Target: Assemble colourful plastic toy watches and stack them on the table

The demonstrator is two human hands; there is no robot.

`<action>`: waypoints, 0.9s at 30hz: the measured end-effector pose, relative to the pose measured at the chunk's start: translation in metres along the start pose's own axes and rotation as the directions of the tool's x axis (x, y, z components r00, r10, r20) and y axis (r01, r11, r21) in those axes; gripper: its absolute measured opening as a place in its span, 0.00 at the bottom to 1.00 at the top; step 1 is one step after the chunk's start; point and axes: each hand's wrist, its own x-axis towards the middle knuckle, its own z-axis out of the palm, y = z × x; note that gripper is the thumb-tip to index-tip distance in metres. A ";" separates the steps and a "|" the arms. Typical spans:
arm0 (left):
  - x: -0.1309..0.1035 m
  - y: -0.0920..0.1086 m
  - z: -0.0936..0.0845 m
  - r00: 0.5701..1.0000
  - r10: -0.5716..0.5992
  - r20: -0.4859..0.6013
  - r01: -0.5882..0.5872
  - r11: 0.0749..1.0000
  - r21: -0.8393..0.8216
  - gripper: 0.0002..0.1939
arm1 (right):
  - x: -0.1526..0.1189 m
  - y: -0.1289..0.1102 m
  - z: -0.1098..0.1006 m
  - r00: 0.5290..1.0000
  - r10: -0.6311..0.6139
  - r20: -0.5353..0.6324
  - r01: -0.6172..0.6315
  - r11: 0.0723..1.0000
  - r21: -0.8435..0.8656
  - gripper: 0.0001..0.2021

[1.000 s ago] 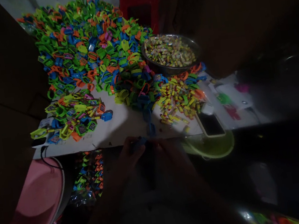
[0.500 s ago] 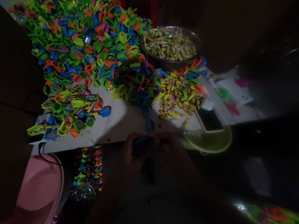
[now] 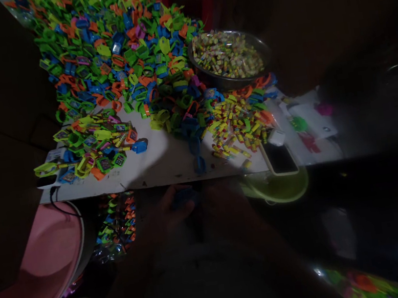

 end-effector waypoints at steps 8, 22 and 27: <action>0.001 0.001 -0.001 0.990 0.139 -0.017 -0.138 0.989 0.047 0.21 | -0.010 0.012 0.020 0.989 0.088 -0.118 -0.062 0.975 0.213 0.05; -0.001 0.004 0.012 0.970 0.226 -0.085 -0.208 0.960 0.186 0.18 | -0.009 0.000 0.006 0.944 0.048 -0.326 0.057 0.950 0.306 0.06; -0.003 0.004 0.016 0.993 0.093 -0.071 -0.080 0.983 0.165 0.21 | -0.005 0.006 0.006 0.997 -0.031 -0.073 0.026 0.997 -0.069 0.07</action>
